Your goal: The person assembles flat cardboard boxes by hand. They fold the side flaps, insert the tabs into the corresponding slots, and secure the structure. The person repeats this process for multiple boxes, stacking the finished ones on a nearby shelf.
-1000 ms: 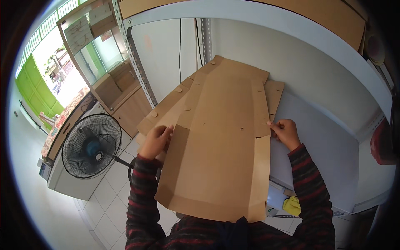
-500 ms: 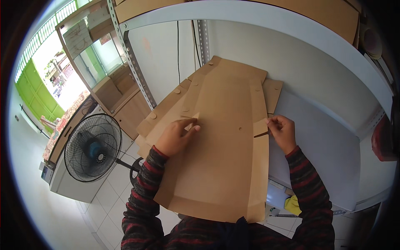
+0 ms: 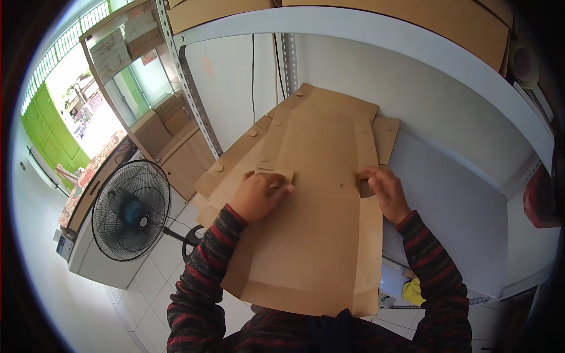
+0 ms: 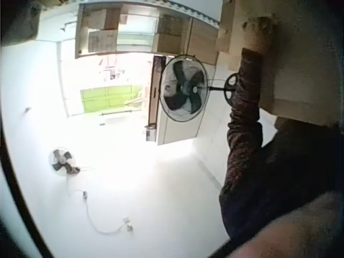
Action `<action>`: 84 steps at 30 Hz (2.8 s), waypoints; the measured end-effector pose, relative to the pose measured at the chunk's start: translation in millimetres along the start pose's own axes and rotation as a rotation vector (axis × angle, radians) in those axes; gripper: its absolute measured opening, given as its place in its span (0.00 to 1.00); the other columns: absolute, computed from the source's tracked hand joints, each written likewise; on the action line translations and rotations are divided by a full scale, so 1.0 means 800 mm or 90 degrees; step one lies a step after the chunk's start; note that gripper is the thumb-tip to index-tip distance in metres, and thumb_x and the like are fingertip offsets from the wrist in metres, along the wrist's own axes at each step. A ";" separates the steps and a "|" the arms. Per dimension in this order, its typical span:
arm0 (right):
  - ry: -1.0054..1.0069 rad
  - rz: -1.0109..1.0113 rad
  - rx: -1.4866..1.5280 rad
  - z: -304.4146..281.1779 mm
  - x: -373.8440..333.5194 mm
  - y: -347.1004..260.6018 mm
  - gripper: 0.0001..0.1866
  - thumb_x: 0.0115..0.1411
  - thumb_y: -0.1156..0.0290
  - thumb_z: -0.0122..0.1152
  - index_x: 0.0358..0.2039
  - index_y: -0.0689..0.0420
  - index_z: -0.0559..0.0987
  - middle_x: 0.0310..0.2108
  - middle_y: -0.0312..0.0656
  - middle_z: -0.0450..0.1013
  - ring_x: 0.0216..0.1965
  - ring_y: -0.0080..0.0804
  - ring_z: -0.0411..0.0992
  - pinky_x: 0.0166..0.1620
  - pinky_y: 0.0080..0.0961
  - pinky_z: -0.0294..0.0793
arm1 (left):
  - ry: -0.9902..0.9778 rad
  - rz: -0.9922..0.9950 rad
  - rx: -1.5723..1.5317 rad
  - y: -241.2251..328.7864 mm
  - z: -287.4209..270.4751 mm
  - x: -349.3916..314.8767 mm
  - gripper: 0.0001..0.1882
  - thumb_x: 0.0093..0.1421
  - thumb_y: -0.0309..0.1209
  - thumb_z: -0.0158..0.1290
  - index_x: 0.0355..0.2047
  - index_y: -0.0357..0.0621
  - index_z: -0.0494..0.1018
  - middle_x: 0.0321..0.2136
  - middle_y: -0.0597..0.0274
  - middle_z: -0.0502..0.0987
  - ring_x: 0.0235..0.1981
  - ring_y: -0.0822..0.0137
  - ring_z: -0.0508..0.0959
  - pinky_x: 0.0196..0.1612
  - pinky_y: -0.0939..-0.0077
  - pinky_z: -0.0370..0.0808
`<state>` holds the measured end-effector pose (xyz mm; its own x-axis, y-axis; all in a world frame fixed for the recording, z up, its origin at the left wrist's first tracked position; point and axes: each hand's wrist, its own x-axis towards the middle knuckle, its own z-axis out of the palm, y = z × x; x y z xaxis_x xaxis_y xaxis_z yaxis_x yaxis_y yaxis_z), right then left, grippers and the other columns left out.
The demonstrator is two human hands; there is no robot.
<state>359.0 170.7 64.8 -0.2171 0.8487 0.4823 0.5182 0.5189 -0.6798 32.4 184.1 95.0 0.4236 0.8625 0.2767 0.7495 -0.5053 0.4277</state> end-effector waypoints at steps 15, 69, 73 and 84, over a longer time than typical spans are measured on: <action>0.165 0.155 0.106 0.004 0.076 0.084 0.30 0.63 0.50 0.55 0.55 0.61 0.71 0.48 0.46 0.75 0.49 0.33 0.73 0.55 0.33 0.68 | 0.041 -0.229 -0.321 -0.101 0.018 0.106 0.28 0.64 0.50 0.47 0.46 0.33 0.76 0.37 0.43 0.80 0.38 0.54 0.81 0.42 0.65 0.75; 0.164 -0.078 0.658 -0.056 0.098 -0.067 0.27 0.71 0.53 0.42 0.61 0.60 0.65 0.57 0.40 0.68 0.56 0.29 0.67 0.57 0.28 0.68 | 0.048 0.104 -1.063 -0.028 -0.089 0.105 0.30 0.70 0.52 0.35 0.59 0.40 0.64 0.53 0.59 0.72 0.55 0.63 0.71 0.58 0.66 0.66; 0.263 -0.056 0.484 -0.049 0.108 -0.084 0.20 0.67 0.63 0.53 0.54 0.62 0.72 0.49 0.38 0.73 0.50 0.25 0.70 0.53 0.25 0.70 | 0.106 0.088 -0.877 -0.028 -0.097 0.098 0.26 0.71 0.46 0.38 0.58 0.38 0.66 0.47 0.63 0.75 0.47 0.72 0.73 0.51 0.77 0.70; 0.357 -0.085 0.316 -0.036 0.105 -0.108 0.12 0.58 0.70 0.68 0.39 0.60 0.77 0.30 0.29 0.71 0.32 0.15 0.67 0.40 0.14 0.66 | 0.353 0.049 -0.620 0.022 -0.079 0.096 0.21 0.69 0.46 0.45 0.39 0.37 0.74 0.22 0.77 0.67 0.23 0.83 0.64 0.29 0.89 0.64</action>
<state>320.0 194.3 179.8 0.2698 0.6654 0.6960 0.0554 0.7109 -0.7011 46.4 239.7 178.0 -0.0157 0.8200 0.5722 -0.0883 -0.5712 0.8161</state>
